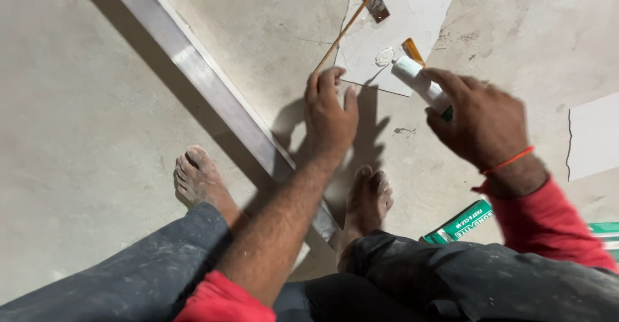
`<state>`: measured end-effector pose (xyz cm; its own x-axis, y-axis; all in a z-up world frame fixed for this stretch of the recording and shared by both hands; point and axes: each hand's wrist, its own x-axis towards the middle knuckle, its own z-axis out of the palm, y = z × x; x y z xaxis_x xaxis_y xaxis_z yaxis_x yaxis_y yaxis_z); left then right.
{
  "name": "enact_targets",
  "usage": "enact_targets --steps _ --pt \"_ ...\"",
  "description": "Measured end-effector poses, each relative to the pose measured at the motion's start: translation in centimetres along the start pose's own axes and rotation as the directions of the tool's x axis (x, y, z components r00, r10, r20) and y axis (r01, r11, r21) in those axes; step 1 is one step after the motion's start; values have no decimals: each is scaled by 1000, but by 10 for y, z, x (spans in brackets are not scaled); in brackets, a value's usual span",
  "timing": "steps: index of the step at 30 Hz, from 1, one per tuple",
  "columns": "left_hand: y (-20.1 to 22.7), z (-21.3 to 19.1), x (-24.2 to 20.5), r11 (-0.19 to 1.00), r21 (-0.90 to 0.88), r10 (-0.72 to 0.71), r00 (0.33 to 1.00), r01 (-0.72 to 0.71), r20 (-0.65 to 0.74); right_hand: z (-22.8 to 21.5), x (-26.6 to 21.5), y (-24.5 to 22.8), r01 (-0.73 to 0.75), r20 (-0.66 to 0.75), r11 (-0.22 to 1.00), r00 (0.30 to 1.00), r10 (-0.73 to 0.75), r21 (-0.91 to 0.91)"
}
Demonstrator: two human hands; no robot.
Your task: The person sits on the floor, opens a white adhesive paste tube and squeezes paste onto a sheet of paper, then opens a green adhesive tube and adds paste beside it. They use a flat wooden stick to mix and spread the paste on the paper next to metal trim strips.
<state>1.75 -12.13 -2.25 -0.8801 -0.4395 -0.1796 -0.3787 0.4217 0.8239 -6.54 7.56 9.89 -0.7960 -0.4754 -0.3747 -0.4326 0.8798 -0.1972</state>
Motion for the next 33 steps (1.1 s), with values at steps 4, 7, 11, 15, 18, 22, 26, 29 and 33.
enact_targets --steps 4,7,11,15,18,22,26,29,33 --pt "-17 -9 16 981 155 115 993 -117 28 -32 20 -18 158 70 961 987 -146 -227" --pt "-32 3 23 958 227 156 984 -173 91 -45 38 -42 263 221 871 958 -184 -415" --pt "-41 11 32 932 315 140 979 -180 147 -9 54 -52 436 362 662 896 -257 -609" --pt "-45 4 27 918 357 106 974 -174 200 -18 59 -77 603 496 461 798 -342 -651" --pt "-36 9 37 919 360 98 978 -159 183 -27 72 -42 610 440 638 788 -431 -469" --pt "-19 -8 33 928 342 105 984 -149 145 -46 36 1 480 92 778 868 -487 -406" --pt "-2 -24 31 998 21 54 992 -57 118 -38 -17 16 240 -155 915 968 -199 326" --pt "-2 -19 29 962 -267 -2 984 50 179 41 -51 38 189 -275 507 956 98 841" --pt "21 -23 35 769 -610 36 939 193 342 90 -46 21 239 -264 143 943 201 960"
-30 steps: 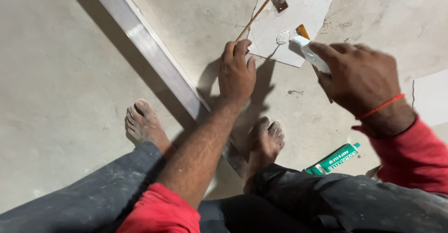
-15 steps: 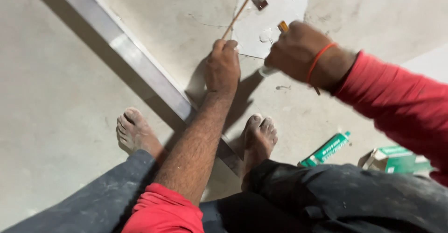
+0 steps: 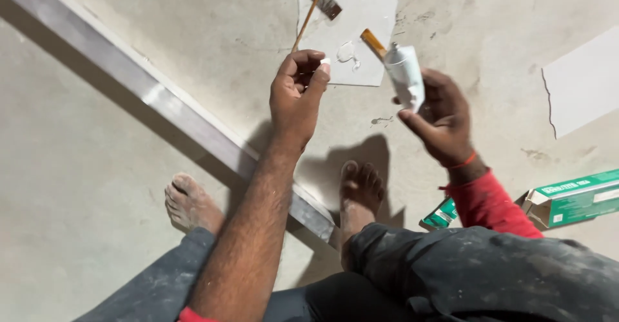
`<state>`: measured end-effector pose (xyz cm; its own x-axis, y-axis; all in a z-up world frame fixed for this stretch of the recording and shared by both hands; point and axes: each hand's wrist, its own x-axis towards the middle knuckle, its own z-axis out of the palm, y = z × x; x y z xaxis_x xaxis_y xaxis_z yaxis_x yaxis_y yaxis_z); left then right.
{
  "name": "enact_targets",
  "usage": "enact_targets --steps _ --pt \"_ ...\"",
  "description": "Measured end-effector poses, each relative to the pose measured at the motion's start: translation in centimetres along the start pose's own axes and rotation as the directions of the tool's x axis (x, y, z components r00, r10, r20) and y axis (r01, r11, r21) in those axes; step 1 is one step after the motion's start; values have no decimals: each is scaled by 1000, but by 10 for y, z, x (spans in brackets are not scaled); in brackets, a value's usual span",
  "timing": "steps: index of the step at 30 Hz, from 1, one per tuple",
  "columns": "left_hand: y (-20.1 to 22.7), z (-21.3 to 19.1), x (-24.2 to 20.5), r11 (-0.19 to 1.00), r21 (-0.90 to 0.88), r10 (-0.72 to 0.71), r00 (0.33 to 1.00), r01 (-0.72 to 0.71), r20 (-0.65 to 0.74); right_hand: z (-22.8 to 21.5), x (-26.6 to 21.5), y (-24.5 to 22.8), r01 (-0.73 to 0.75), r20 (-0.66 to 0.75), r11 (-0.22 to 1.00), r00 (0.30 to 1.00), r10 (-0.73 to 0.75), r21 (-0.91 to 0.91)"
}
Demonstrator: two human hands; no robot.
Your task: The person sits on the floor, opens a white adhesive paste tube and squeezes paste onto a sheet of paper, then opens a green adhesive tube and adds paste beside it. They use a flat wooden stick to mix and spread the paste on the paper next to metal trim strips.
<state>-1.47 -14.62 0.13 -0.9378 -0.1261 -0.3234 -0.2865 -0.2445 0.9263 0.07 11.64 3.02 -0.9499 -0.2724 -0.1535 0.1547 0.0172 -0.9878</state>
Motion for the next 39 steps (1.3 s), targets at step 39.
enact_targets --steps 39 --pt "-16 -25 -3 684 724 -192 980 90 59 58 120 -95 648 562 -215 750 349 -731"
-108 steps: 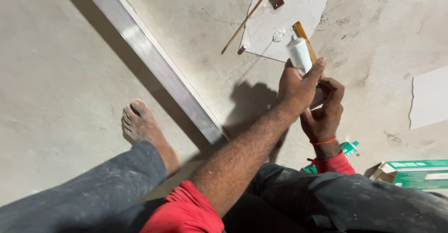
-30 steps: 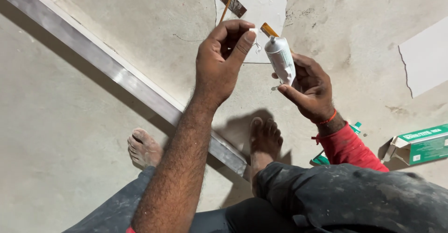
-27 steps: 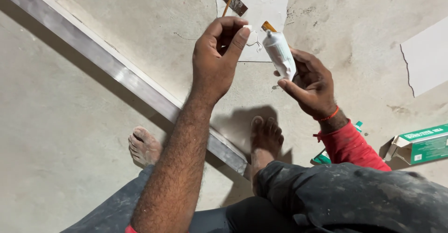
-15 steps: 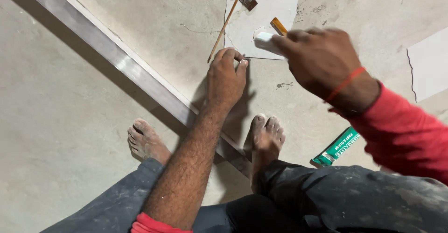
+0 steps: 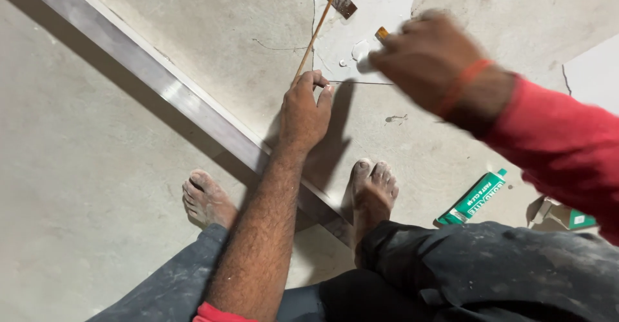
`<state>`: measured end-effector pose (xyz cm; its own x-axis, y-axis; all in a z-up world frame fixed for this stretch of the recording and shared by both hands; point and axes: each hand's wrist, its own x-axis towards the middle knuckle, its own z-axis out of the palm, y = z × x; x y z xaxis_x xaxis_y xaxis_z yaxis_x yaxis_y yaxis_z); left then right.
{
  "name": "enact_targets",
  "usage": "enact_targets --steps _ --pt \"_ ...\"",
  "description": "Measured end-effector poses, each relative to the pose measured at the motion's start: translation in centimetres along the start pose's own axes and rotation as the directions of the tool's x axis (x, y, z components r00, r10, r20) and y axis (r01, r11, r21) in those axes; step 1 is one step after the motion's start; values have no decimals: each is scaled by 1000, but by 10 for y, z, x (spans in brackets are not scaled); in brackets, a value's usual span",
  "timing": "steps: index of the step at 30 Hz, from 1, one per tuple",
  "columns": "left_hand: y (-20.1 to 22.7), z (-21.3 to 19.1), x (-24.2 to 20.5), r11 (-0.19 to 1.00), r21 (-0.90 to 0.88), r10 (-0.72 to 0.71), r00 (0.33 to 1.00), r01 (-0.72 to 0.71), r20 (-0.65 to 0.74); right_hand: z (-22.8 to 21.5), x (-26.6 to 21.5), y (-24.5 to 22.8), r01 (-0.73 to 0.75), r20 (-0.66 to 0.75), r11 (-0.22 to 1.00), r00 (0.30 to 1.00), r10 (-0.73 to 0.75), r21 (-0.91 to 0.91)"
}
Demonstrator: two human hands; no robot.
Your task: The person sits on the floor, opens a white adhesive paste tube and squeezes paste onto a sheet of paper, then opens a green adhesive tube and adds paste beside it. They use a flat wooden stick to mix and spread the paste on the paper next to metal trim strips.
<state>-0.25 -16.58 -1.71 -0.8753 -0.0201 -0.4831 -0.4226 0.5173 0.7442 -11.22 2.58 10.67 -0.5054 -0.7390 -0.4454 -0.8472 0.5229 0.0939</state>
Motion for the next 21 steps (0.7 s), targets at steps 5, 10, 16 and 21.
enact_targets --steps 5,10,16,21 --pt "28 -21 -4 977 -210 0 995 -22 -101 28 -68 13 -110 -226 738 913 340 666" --pt "64 -33 -4 859 -494 77 987 -138 -142 109 -91 -38 137 -141 54 779 611 989" --pt "119 -56 -3 836 -496 258 966 -233 -19 117 -84 -54 358 114 -513 725 679 780" --pt "131 -64 0 848 -438 347 937 -298 34 110 -81 -48 467 -129 -403 764 632 787"
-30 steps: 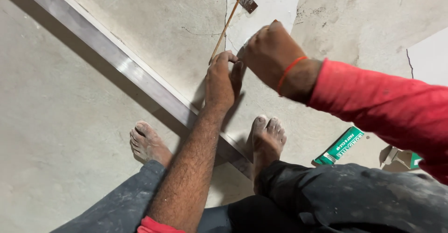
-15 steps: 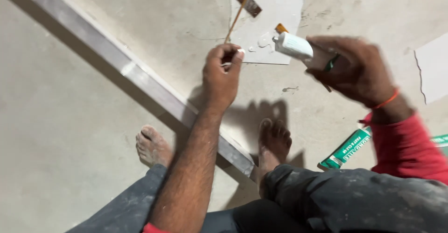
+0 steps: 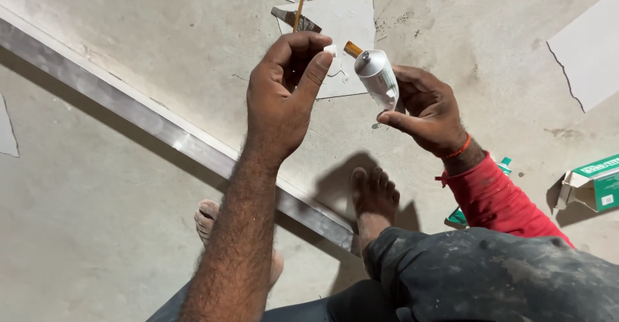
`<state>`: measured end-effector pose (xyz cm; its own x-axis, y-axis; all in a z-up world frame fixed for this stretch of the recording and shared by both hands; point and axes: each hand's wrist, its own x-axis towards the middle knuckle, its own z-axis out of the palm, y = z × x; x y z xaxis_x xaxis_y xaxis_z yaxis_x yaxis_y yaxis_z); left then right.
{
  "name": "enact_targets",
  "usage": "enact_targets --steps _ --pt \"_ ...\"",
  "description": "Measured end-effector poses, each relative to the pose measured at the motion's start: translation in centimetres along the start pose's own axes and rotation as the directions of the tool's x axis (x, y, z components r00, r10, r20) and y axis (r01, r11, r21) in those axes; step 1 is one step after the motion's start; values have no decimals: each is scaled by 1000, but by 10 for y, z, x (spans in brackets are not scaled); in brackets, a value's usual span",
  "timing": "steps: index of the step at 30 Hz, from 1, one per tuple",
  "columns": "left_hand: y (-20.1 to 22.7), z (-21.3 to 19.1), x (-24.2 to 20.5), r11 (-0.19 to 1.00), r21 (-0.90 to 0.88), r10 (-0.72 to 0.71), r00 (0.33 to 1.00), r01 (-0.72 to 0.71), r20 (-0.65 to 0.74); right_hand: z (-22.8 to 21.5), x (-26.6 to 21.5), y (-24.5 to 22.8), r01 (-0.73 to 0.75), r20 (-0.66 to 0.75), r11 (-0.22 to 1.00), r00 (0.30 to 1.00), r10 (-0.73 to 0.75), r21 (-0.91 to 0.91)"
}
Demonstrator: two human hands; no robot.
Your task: The person sits on the floor, opens a white adhesive paste tube and squeezes paste onto a sheet of paper, then opens a green adhesive tube and adds paste beside it. They use a flat wooden stick to mix and spread the paste on the paper next to metal trim strips.
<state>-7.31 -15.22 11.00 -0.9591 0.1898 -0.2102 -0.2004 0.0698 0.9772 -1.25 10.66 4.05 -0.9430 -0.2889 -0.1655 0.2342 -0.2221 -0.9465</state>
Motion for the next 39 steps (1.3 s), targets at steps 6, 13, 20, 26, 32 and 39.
enact_targets --steps 6,13,20,26,32,39 --pt "14 -1 2 996 80 39 996 -46 85 1 1 -5 4 27 998 1000 -3 -69" --pt "10 -7 0 991 135 8 999 -13 38 -1 2 -6 27 32 995 999 -24 -96" --pt "-17 -3 -8 974 -163 -158 987 158 15 1 2 -6 26 50 995 998 -22 -95" --pt "-43 25 -27 858 -366 -360 930 360 71 9 4 -6 6 52 998 999 -3 -58" --pt "-54 62 -35 944 -129 -288 950 302 120 18 5 3 92 52 994 995 -88 -62" --pt "-53 63 -26 932 -69 -348 933 355 97 28 -3 -2 -15 29 984 999 20 -179"
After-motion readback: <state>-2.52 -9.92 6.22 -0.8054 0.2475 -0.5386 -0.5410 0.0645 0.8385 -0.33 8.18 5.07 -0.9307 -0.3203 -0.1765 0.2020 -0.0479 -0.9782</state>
